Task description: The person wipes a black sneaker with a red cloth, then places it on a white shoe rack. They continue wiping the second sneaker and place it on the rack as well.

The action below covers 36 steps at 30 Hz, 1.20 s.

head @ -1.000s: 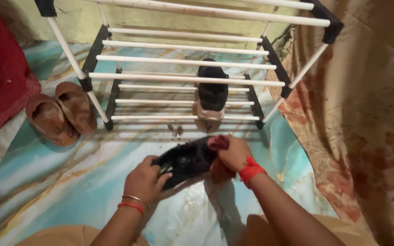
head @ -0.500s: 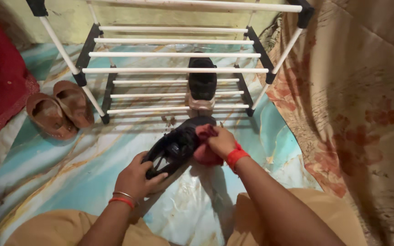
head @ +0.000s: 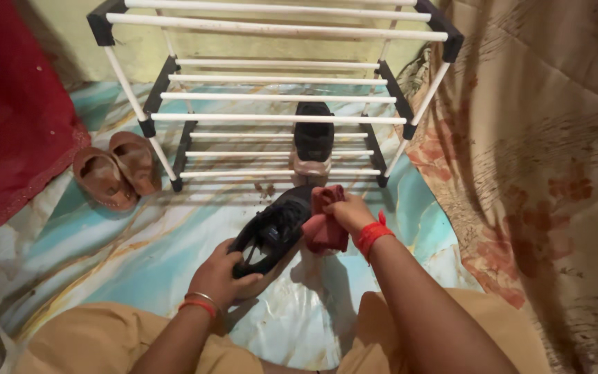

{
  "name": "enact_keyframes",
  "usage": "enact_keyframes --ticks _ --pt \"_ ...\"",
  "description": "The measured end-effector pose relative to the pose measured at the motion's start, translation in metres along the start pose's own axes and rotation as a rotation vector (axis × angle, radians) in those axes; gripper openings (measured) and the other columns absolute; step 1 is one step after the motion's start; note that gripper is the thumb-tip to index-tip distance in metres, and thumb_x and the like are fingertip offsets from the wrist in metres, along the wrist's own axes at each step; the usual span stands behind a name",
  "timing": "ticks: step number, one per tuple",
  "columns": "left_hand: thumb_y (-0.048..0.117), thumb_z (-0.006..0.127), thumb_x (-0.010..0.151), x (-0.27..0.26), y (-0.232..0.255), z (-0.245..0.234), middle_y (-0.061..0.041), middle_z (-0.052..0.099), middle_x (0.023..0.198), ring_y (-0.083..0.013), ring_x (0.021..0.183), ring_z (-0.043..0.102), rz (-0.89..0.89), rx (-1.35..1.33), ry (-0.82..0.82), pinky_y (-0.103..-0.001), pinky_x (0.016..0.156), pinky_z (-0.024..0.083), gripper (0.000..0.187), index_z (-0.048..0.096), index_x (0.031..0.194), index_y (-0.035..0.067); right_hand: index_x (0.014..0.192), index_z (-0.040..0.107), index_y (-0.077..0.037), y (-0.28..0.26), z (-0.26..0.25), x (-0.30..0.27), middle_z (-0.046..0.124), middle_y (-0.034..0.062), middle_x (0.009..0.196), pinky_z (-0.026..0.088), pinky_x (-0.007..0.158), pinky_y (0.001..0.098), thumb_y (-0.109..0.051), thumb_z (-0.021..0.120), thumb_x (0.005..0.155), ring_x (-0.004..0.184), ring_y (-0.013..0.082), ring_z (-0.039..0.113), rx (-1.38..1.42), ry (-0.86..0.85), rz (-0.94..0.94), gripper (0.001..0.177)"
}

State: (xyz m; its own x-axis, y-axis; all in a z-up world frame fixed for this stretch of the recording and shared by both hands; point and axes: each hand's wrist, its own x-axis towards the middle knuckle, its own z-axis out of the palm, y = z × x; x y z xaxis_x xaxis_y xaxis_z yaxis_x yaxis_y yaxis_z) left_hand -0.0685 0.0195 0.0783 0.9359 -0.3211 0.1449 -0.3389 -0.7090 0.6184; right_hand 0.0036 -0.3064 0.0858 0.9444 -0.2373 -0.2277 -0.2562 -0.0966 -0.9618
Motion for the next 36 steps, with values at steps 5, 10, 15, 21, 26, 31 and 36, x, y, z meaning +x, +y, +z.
enact_keyframes --ticks 5,10,15,21,26,31,36 --pt "0.041 0.085 0.067 -0.012 0.005 -0.003 -0.006 0.056 0.137 -0.0325 0.105 0.066 -0.019 0.002 0.001 -0.04 0.088 0.054 0.045 0.069 0.092 0.008 0.119 0.07 -0.004 -0.011 0.003 -0.014 0.075 0.0101 0.107 0.055 0.084 0.0352 -0.006 0.066 0.082 0.096 0.0225 0.072 0.064 -0.012 -0.001 0.037" --pt "0.042 0.087 0.065 -0.009 0.003 -0.002 -0.006 0.056 0.137 -0.0316 0.106 0.066 -0.005 0.041 0.009 -0.04 0.088 0.054 0.048 0.069 0.094 0.008 0.119 0.071 -0.002 -0.02 -0.007 -0.029 0.075 0.0109 0.107 0.054 0.083 0.0354 -0.006 0.066 0.084 0.095 0.0214 0.071 -0.002 -0.011 -0.012 0.035" --pt "0.039 0.085 0.068 -0.008 -0.001 0.003 -0.006 0.061 0.136 -0.0312 0.104 0.067 -0.016 -0.01 0.028 -0.04 0.088 0.055 0.041 0.07 0.084 0.005 0.117 0.071 -0.001 -0.008 -0.013 -0.027 0.075 0.0117 0.105 0.054 0.083 0.0357 -0.007 0.063 0.086 0.093 0.0223 0.07 0.051 -0.026 0.04 0.032" --pt "0.033 0.084 0.074 0.007 -0.007 0.001 -0.01 0.079 0.099 -0.0245 0.084 0.077 -0.136 -0.321 0.112 -0.034 0.077 0.058 0.039 0.078 0.101 0.005 0.114 0.07 -0.002 -0.012 -0.006 -0.023 0.074 0.0109 0.103 0.053 0.083 0.0365 -0.01 0.065 0.088 0.094 0.0237 0.069 0.145 0.009 0.077 0.028" --pt "0.024 0.083 0.074 0.019 -0.016 0.017 -0.006 0.081 0.086 -0.0128 0.076 0.071 -0.267 -0.751 0.012 -0.031 0.072 0.058 0.041 0.077 0.108 0.002 0.116 0.069 -0.003 -0.035 -0.009 -0.024 0.072 0.0099 0.103 0.053 0.08 0.0354 -0.007 0.063 0.086 0.093 0.0225 0.067 0.239 0.187 -0.041 0.03" --pt "0.015 0.081 0.079 0.034 -0.031 0.036 -0.01 0.075 0.079 -0.0178 0.069 0.068 -0.479 -1.085 -0.069 -0.033 0.064 0.055 0.027 0.076 0.092 -0.009 0.117 0.069 -0.004 -0.052 -0.021 -0.022 0.072 0.0089 0.105 0.054 0.08 0.0338 -0.008 0.063 0.086 0.093 0.0204 0.069 0.277 0.287 -0.098 0.032" --pt "0.007 0.076 0.078 0.04 -0.044 0.052 -0.012 0.074 0.078 -0.0217 0.069 0.068 -0.647 -1.392 -0.047 -0.036 0.065 0.054 0.02 0.072 0.09 -0.009 0.111 0.072 -0.002 -0.053 -0.017 -0.022 0.075 0.0115 0.099 0.056 0.077 0.0372 -0.011 0.067 0.083 0.087 0.0231 0.071 0.073 0.305 -0.065 0.03"
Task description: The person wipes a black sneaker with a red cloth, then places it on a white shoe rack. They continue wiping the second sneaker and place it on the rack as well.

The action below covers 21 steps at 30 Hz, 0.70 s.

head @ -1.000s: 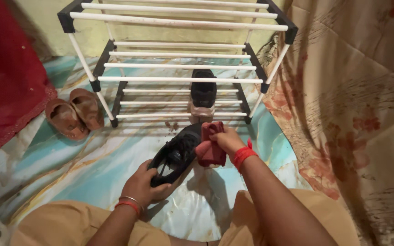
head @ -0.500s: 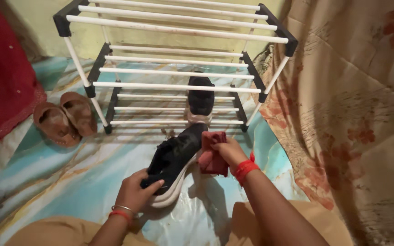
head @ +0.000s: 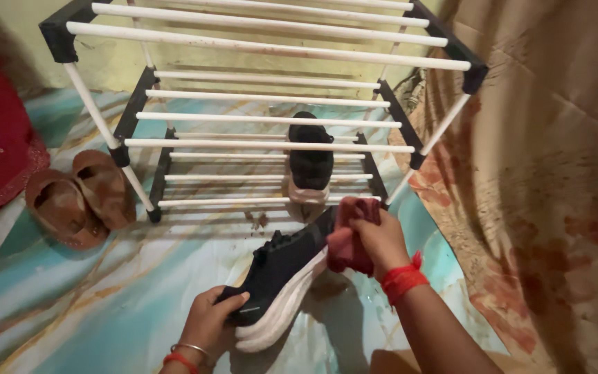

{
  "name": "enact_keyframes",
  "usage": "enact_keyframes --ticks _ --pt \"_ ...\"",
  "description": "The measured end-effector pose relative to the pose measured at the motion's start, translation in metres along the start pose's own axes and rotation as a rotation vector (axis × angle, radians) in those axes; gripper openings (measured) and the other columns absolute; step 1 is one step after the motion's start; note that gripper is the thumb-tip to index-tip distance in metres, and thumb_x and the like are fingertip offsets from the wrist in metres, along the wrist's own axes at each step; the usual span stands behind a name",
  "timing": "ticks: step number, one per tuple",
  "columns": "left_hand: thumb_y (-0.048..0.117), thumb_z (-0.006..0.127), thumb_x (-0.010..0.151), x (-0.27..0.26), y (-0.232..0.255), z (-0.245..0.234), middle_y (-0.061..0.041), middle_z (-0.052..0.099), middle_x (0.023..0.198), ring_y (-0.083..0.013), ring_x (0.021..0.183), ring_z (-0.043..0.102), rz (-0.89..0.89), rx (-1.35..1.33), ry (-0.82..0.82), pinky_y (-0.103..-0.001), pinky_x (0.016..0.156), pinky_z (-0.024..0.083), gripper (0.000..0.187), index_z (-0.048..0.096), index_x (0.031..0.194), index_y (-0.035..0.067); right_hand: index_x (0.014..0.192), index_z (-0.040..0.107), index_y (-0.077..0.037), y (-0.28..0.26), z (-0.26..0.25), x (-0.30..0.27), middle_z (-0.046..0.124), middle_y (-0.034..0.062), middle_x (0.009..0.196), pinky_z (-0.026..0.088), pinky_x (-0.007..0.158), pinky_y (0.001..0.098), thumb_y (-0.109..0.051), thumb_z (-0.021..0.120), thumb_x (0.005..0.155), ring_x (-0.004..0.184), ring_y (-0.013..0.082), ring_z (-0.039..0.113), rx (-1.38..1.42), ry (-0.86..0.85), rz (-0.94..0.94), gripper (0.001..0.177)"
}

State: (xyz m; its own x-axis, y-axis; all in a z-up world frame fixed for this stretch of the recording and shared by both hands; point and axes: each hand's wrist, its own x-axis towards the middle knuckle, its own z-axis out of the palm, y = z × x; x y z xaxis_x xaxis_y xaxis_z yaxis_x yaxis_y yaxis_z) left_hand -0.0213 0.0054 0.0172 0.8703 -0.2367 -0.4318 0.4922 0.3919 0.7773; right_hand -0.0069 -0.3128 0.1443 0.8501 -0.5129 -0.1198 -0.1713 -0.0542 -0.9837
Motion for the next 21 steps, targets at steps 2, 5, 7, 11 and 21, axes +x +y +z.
enact_keyframes --ticks 2,5,7,11,21 --pt "0.01 0.075 0.078 0.002 -0.001 -0.005 -0.013 0.075 0.076 -0.0197 0.068 0.067 0.143 0.273 0.02 -0.034 0.065 0.054 0.022 0.076 0.088 -0.01 0.109 0.073 -0.004 0.0 0.005 -0.002 0.078 0.0121 0.098 0.056 0.079 0.0367 -0.014 0.07 0.08 0.089 0.0245 0.074 -0.256 0.036 -0.127 0.031" --pt "0.009 0.075 0.075 0.005 -0.004 -0.005 -0.013 0.074 0.075 -0.0192 0.068 0.066 0.152 0.389 0.092 -0.034 0.065 0.052 0.026 0.079 0.092 -0.01 0.106 0.075 -0.007 -0.002 0.021 -0.003 0.077 0.0157 0.098 0.056 0.081 0.0396 -0.02 0.076 0.077 0.093 0.0309 0.074 -0.535 0.02 -0.24 0.032" --pt "0.008 0.075 0.073 0.004 -0.004 -0.003 -0.012 0.075 0.076 -0.0187 0.069 0.067 0.128 0.361 0.099 -0.033 0.066 0.053 0.029 0.08 0.096 -0.009 0.106 0.074 -0.008 -0.005 0.033 -0.008 0.075 0.0182 0.1 0.055 0.083 0.0428 -0.021 0.079 0.074 0.097 0.0365 0.071 -0.666 0.004 -0.336 0.034" --pt "0.011 0.075 0.073 0.001 0.001 -0.003 -0.011 0.078 0.076 -0.0157 0.07 0.069 0.167 0.465 0.065 -0.031 0.07 0.056 0.031 0.08 0.098 -0.008 0.107 0.071 -0.009 -0.004 0.048 -0.028 0.067 0.0191 0.106 0.053 0.086 0.046 -0.014 0.076 0.072 0.102 0.0419 0.063 -0.76 -0.006 -0.48 0.036" --pt "0.014 0.069 0.072 -0.012 0.023 0.016 -0.01 0.076 0.115 -0.027 0.088 0.072 0.658 0.897 0.147 -0.034 0.081 0.054 0.021 0.065 0.074 -0.006 0.107 0.066 -0.006 -0.016 0.057 -0.039 0.063 0.0197 0.111 0.051 0.088 0.0458 -0.007 0.072 0.069 0.104 0.0427 0.061 -0.769 -0.063 -0.547 0.038"
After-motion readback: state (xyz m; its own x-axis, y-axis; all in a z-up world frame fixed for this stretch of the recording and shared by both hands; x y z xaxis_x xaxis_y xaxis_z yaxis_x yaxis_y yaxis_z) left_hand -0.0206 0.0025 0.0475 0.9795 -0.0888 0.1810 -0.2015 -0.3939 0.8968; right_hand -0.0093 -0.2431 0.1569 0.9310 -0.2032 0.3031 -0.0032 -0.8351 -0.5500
